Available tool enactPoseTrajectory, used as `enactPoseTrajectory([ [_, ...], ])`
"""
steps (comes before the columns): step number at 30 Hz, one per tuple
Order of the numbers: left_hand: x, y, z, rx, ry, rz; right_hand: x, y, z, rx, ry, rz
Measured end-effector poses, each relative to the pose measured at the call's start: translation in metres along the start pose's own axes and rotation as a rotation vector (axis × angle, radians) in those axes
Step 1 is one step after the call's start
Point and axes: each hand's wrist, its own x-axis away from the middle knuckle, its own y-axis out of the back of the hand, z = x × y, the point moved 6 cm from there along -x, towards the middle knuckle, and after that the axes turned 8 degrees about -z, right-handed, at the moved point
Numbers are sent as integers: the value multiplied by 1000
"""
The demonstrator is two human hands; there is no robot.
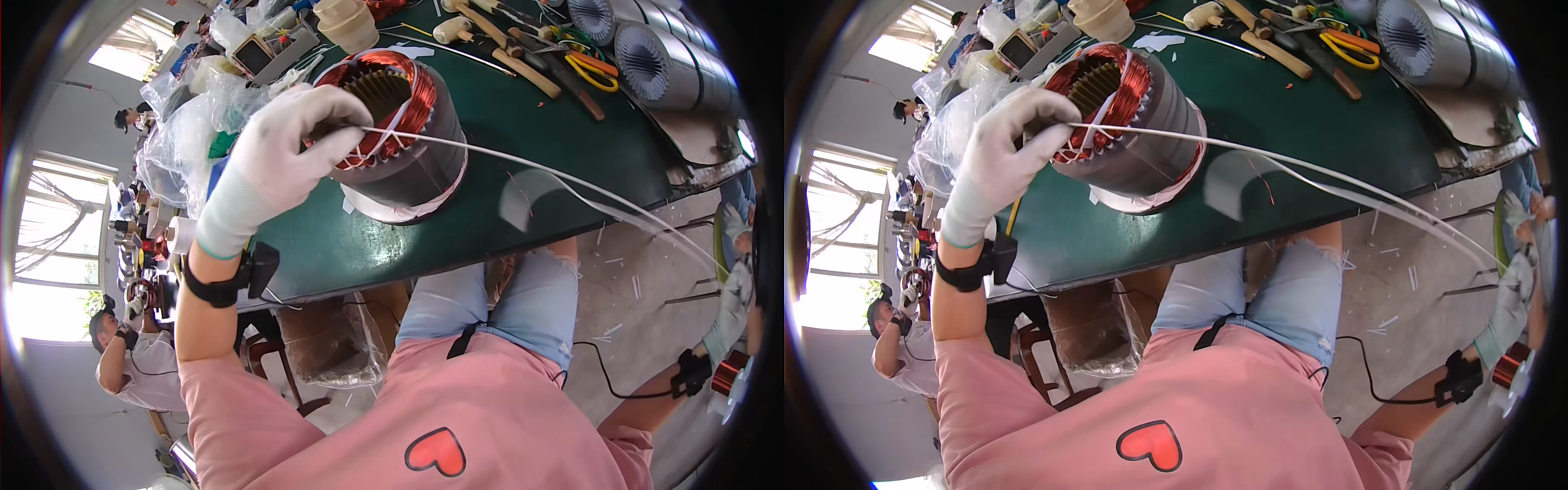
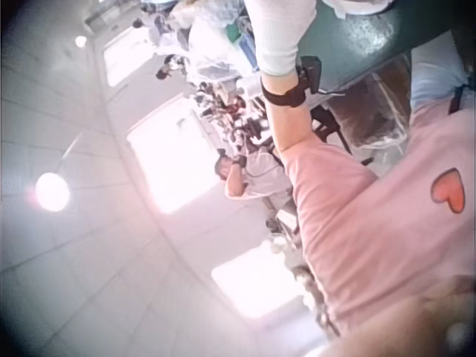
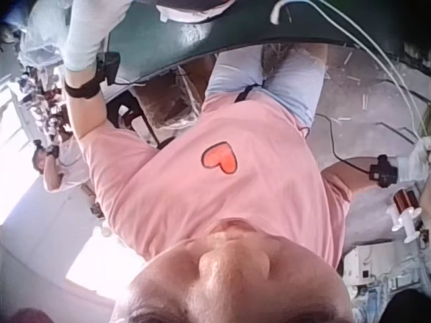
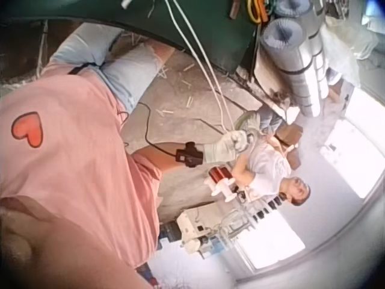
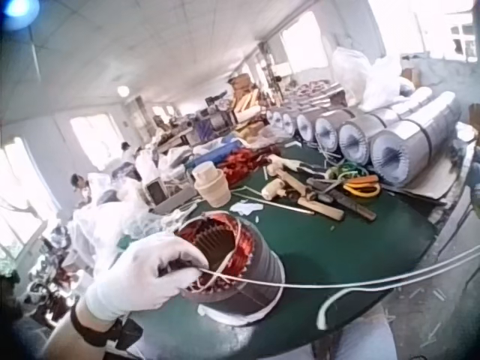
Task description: Finishing the assembly of an electric motor stator by inserting insulation wedges, seating them with a mallet, and tying components with thread.
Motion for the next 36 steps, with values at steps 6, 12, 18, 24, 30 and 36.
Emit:
enactPoseTrajectory([
  [6, 49, -30, -84, -190, -675, -45, -28, 6, -289, 745, 4, -533],
  [12, 88, -81, -51, -67, -724, -254, -18, -32, -492, 1152, -659, -69],
  [18, 26, -44, -10, -228, -446, -436, -22, -57, -508, 866, -299, 478],
  [24, 39, -44, 6, -203, -620, -529, -20, 0, -516, 1273, -53, 622],
  [30, 29, -41, 1, 44, -246, -405, -12, 4, -517, 1400, 147, 702],
  [36, 30, -55, 15, 63, 13, -484, 1, -5, -458, 1515, 168, 469],
])
